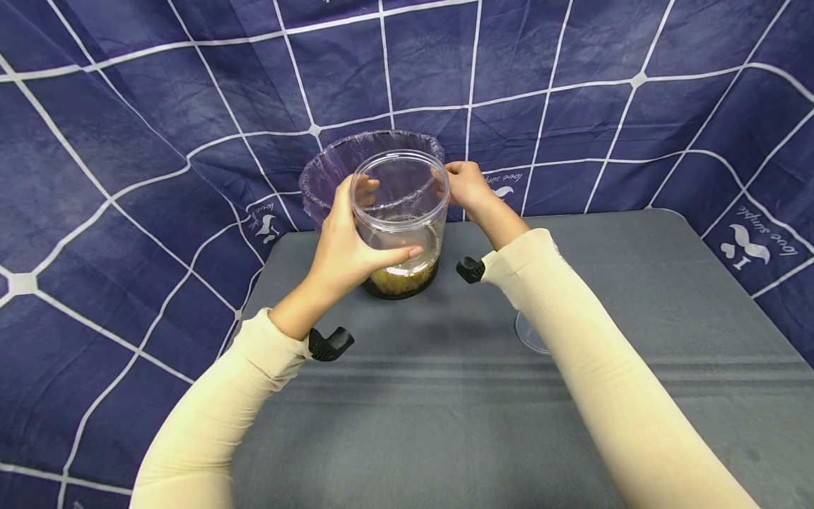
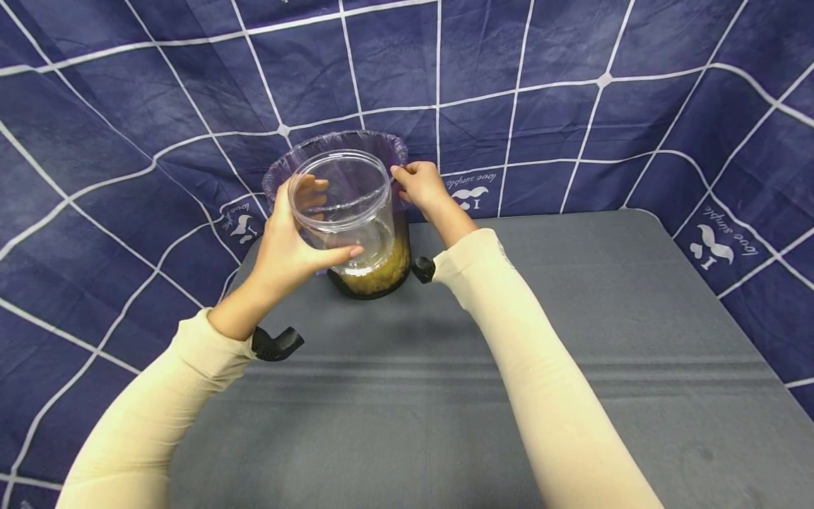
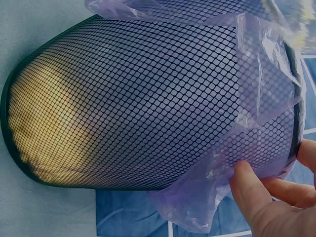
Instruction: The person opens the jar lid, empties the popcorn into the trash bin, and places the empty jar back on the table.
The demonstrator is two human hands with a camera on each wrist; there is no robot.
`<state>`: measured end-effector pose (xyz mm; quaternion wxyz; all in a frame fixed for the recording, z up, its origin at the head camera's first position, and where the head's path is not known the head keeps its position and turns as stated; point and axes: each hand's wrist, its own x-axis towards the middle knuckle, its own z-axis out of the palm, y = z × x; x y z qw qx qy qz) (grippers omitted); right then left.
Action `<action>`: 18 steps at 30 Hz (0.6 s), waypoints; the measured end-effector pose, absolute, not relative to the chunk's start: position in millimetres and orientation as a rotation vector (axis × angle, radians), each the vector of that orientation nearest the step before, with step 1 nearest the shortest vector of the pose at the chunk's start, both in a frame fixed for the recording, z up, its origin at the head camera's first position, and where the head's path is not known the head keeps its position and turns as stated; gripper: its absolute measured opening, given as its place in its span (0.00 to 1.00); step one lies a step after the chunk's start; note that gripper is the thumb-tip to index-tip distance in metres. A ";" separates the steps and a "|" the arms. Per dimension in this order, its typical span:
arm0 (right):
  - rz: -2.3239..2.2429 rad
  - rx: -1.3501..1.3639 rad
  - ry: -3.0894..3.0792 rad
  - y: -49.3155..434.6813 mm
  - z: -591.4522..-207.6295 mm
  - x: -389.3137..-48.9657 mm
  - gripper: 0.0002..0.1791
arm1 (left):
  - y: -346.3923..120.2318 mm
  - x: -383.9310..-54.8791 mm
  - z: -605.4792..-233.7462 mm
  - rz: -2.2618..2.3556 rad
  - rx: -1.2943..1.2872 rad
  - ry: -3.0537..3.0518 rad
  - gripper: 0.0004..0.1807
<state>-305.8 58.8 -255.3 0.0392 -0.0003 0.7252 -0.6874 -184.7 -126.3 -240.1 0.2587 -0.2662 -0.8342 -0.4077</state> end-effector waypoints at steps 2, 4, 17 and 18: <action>-2.107 -0.003 2.222 58.8 -255.4 -306.1 0.21 | -125.7 -184.2 -247.8 -1.125 -0.727 -2.257 0.57; -2.092 -0.006 2.237 58.8 -255.5 -306.4 0.21 | -125.4 -184.1 -256.9 -1.141 -0.724 -2.259 0.57; -2.163 0.026 2.083 57.8 -252.2 -307.5 0.23 | -123.0 -188.0 -323.4 -1.223 -0.615 -2.330 0.58; -2.166 0.031 2.078 57.7 -252.0 -307.5 0.23 | -122.9 -188.3 -328.3 -1.227 -0.599 -2.342 0.57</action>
